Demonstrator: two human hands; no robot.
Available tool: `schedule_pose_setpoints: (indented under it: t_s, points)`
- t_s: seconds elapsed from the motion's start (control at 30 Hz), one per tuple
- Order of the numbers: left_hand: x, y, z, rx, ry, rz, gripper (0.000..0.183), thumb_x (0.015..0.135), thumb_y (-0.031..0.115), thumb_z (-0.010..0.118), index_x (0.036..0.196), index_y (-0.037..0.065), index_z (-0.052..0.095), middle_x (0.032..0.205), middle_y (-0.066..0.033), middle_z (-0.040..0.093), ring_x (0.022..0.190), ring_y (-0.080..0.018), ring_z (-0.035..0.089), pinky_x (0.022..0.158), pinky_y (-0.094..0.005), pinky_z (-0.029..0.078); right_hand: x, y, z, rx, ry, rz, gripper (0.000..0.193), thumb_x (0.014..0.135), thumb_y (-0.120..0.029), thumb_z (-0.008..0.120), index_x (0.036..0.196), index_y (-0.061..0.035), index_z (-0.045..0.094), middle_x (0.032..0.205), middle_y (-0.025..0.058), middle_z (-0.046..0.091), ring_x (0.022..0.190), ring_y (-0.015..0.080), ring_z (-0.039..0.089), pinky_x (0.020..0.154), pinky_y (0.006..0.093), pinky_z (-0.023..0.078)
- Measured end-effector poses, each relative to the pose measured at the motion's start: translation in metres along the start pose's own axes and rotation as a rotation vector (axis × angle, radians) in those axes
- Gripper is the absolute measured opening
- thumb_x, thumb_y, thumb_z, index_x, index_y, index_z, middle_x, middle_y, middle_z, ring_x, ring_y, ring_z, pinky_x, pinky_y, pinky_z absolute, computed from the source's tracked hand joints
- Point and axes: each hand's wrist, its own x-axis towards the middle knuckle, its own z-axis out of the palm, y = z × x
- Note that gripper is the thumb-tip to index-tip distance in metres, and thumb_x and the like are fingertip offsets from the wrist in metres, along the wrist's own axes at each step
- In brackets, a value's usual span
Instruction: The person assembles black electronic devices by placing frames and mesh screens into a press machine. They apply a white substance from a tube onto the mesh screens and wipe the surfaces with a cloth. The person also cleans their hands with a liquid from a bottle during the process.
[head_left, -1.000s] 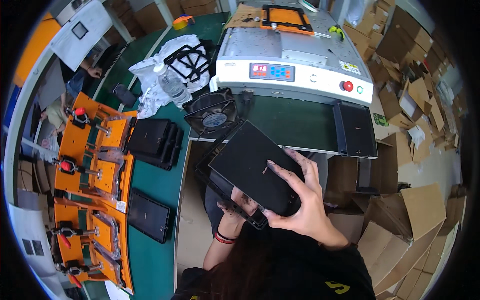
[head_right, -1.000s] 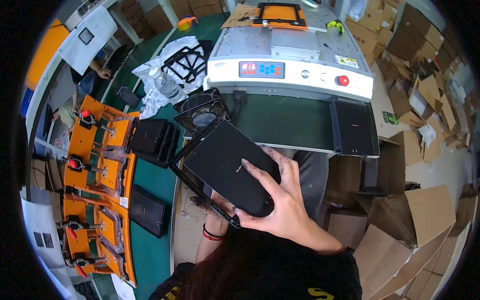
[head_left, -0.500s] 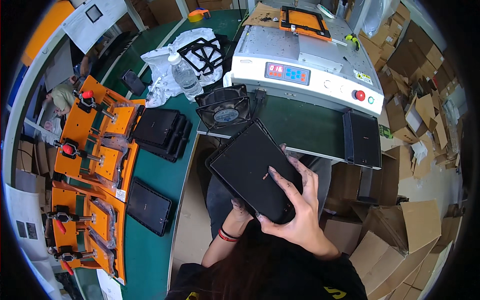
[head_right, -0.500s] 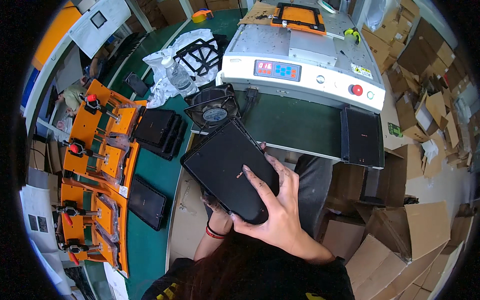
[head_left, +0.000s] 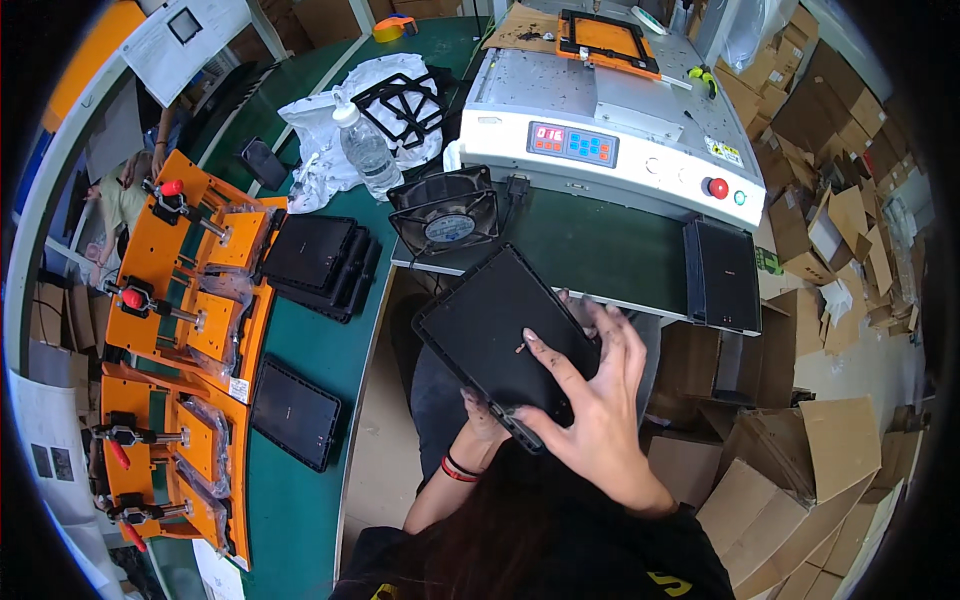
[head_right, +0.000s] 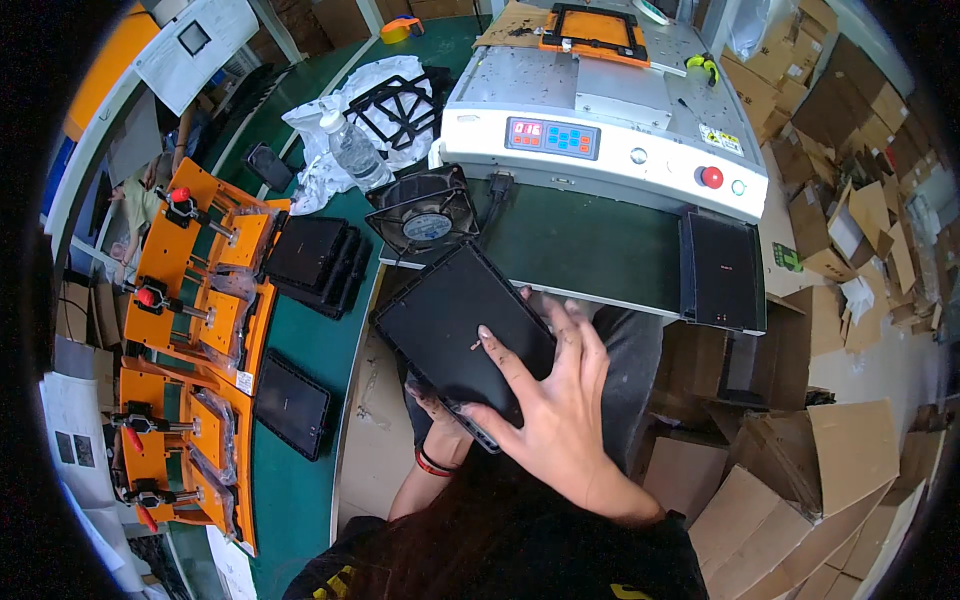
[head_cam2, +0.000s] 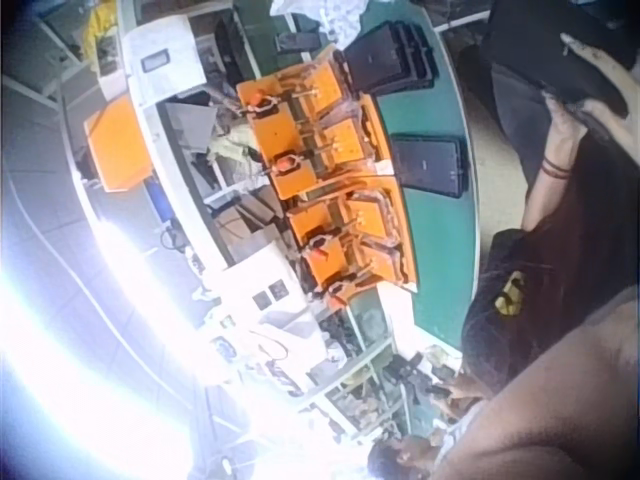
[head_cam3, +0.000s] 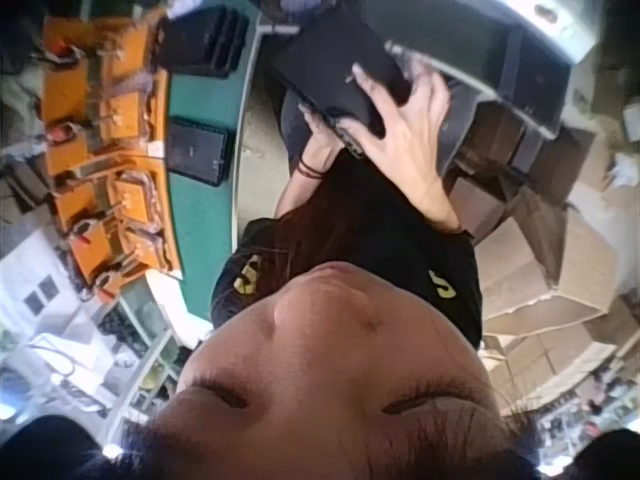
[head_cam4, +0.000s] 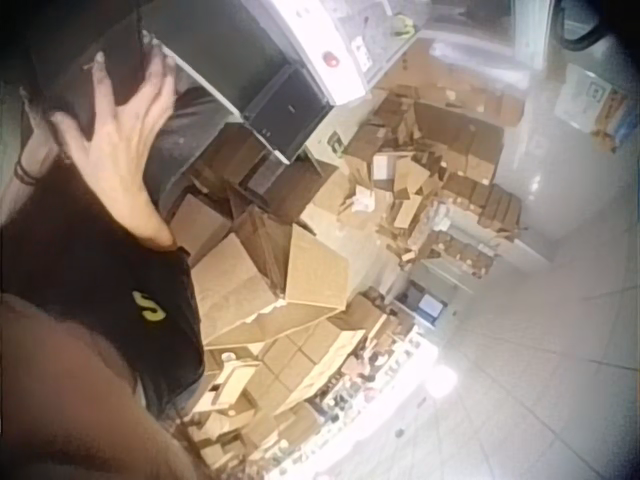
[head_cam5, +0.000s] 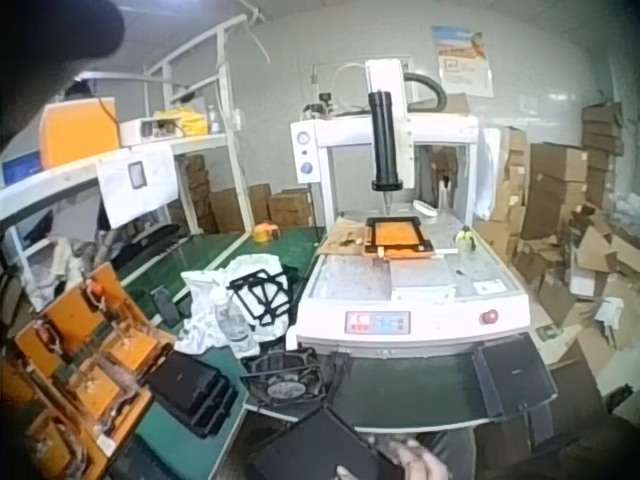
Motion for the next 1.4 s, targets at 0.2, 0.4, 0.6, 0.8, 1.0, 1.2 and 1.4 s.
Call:
schedule_pose_setpoints:
  t_s: [0.2,0.4,0.6,0.8,1.0,1.2,1.4]
  points:
    - [-0.011,-0.004,-0.025,-0.198,-0.097,0.03,0.103,0.07,0.071,0.053,0.141,0.006,0.017,0.143,-0.0184,0.025,0.131,-0.0314,0.028,0.107,-0.0445,0.027,-0.005,0.036,0.018,0.948,-0.007,0.225,0.066,0.082,-0.014,0.062,0.134,0.0048,0.026,0.128,0.0199,0.038,0.126,0.0272,0.032,0.103,0.0359,0.026]
    - [-0.018,0.041,-0.012,0.395,0.352,0.16,0.048,0.093,0.021,0.05,0.132,0.0,0.032,0.121,-0.0097,0.048,0.109,-0.0143,0.048,0.093,-0.0298,0.04,0.0,0.037,0.037,1.224,-0.19,0.315,0.042,0.091,-0.008,0.052,0.128,0.002,0.038,0.107,0.004,0.053,0.095,0.0089,0.047,0.087,0.0227,0.036]
    - [-0.041,0.052,-0.008,0.516,0.667,0.278,0.04,0.094,0.012,0.047,0.129,0.0,0.034,0.117,-0.0108,0.051,0.102,-0.0147,0.054,0.086,-0.0276,0.046,0.016,0.018,0.059,1.395,-0.305,0.308,0.039,0.088,-0.005,0.055,0.124,0.0043,0.044,0.115,0.0085,0.054,0.106,0.0128,0.047,0.094,0.0259,0.034]
    - [-0.083,0.067,-0.007,0.256,0.854,0.416,0.042,0.094,0.014,0.046,0.132,0.003,0.032,0.12,-0.0101,0.049,0.107,-0.016,0.05,0.09,-0.0289,0.044,0.031,-0.014,0.076,1.255,-0.511,0.053,0.038,0.086,-0.006,0.056,0.121,0.0052,0.047,0.115,0.0118,0.051,0.107,0.018,0.047,0.094,0.028,0.035]
    - [-0.178,0.086,-0.031,0.006,1.007,0.749,0.043,0.093,0.023,0.049,0.131,0.009,0.033,0.119,-0.0117,0.051,0.104,-0.0214,0.055,0.084,-0.0359,0.051,0.022,-0.078,0.081,1.277,-0.677,-0.285,0.056,0.081,-0.018,0.06,0.13,0.001,0.041,0.119,0.0185,0.044,0.094,0.0273,0.053,0.077,0.036,0.047]
    - [-0.253,0.098,-0.047,-0.197,0.982,1.008,0.036,0.096,0.02,0.042,0.129,0.006,0.036,0.118,-0.0151,0.053,0.105,-0.0256,0.057,0.086,-0.0379,0.051,-0.016,-0.149,0.109,1.002,-0.586,-0.906,0.06,0.073,-0.003,0.064,0.13,-0.0074,0.047,0.081,0.0115,0.051,0.064,0.0242,0.053,0.063,0.0321,0.047]
    - [-0.278,0.137,-0.066,-0.068,1.038,0.911,0.04,0.095,0.018,0.043,0.133,0.007,0.033,0.123,-0.0116,0.049,0.108,-0.0211,0.054,0.088,-0.0333,0.049,-0.028,-0.206,0.13,1.011,-0.64,-0.989,0.04,0.074,0.002,0.059,0.115,0.0007,0.058,0.107,0.0137,0.063,0.078,0.0274,0.064,0.073,0.0314,0.05]
